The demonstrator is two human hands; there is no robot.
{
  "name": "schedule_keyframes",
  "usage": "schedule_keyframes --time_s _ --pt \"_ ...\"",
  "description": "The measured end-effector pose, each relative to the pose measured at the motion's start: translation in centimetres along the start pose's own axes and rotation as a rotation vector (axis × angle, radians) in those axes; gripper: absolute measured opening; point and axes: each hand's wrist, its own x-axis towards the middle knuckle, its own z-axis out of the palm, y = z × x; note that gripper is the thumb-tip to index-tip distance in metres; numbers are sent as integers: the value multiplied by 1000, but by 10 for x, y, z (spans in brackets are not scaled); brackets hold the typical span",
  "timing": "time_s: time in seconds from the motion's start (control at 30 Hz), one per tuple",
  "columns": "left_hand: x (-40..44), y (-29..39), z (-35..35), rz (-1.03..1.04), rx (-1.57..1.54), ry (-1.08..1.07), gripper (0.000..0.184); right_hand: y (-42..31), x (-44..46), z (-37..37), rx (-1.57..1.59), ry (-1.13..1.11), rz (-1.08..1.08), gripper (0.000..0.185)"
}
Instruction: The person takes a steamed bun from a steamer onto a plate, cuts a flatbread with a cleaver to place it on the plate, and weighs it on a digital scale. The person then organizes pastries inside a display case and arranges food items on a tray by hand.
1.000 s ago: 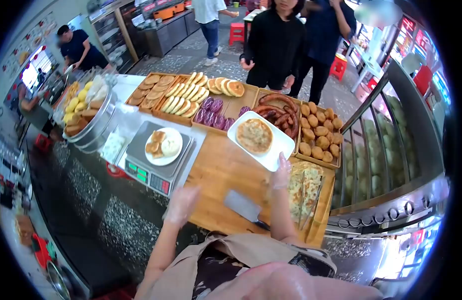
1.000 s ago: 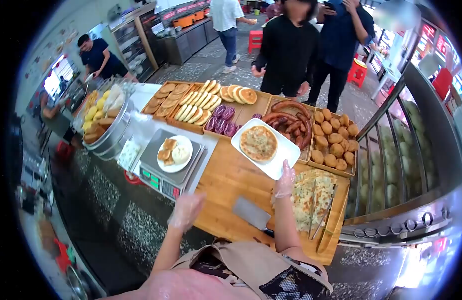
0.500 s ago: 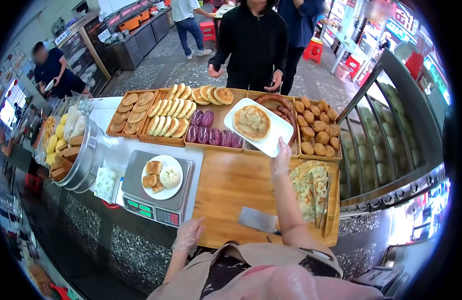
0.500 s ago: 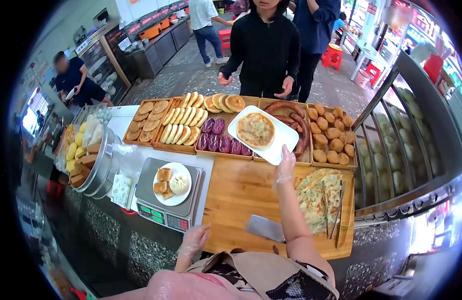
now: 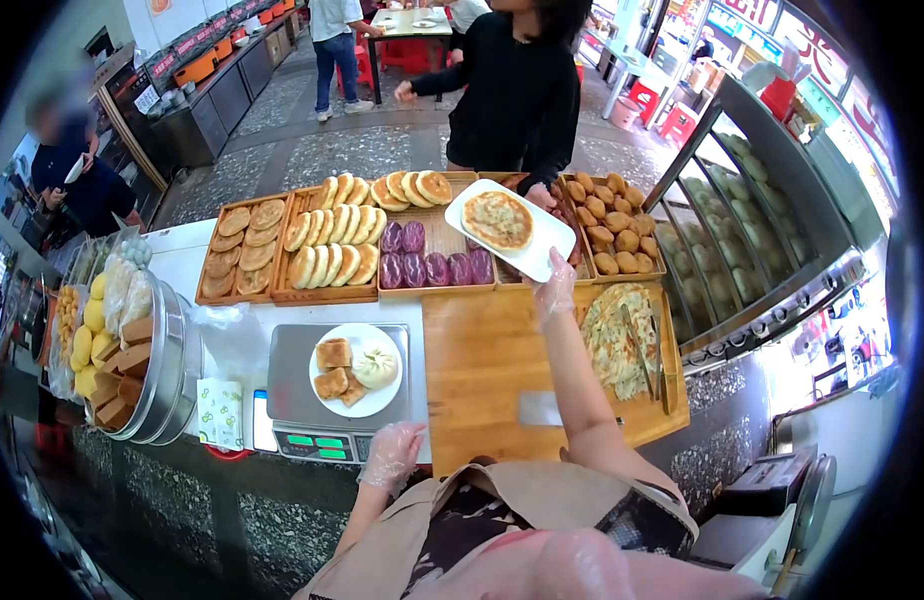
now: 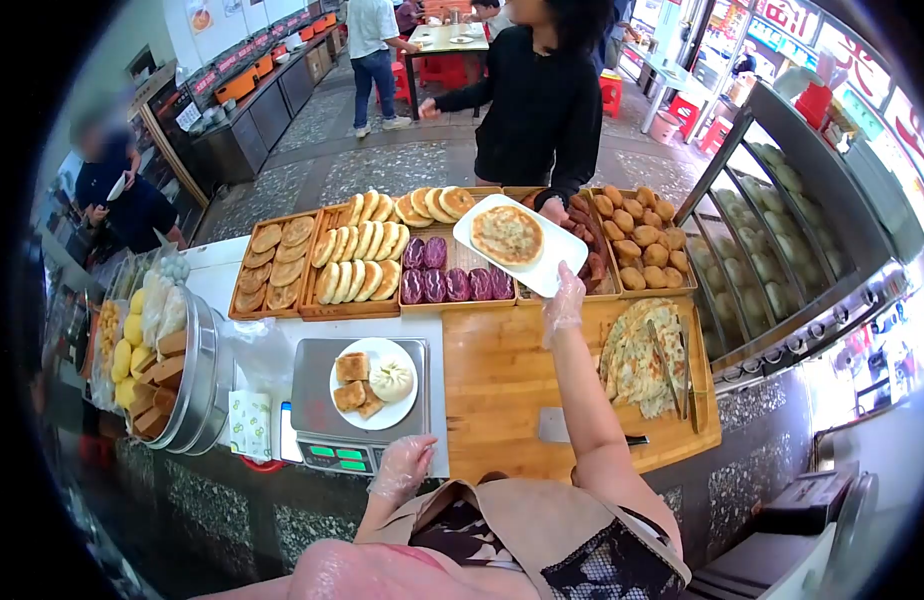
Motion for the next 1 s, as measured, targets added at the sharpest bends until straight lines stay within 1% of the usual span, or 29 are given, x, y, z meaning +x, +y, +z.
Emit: schedule_keyframes --time_s 0.03,0.13,0.27,0.33,0.47,0.57,0.63,0.77,0.87,1.0 --pt "-2 -8 -2 51 6 49 20 1 -5 5 6 -2 -6 38" --pt "-5 -18 -12 52 -14 2 19 13 -4 7 -1 52 3 38" --pt "-10 -27 -28 51 -49 -63 22 19 -11 14 -23 47 19 38" --pt "-12 -32 -33 56 -59 -52 22 22 -13 23 -31 117 67 36" --pt "-14 -41 -38 55 -60 1 19 33 -3 25 -54 88 80 34" --pt "-17 -53 -33 11 -34 -23 21 35 2 29 -50 83 101 32" --pt "-18 -54 -31 10 -37 -11 22 32 5 35 -25 122 55 31" --pt "-12 -43 -34 -20 -31 -6 22 23 12 37 -80 100 56 31" --pt "-6 -38 -30 7 -97 5 21 20 22 34 -63 96 50 31" --pt "6 -35 -23 7 -105 -20 20 17 36 29 -44 102 60 34"
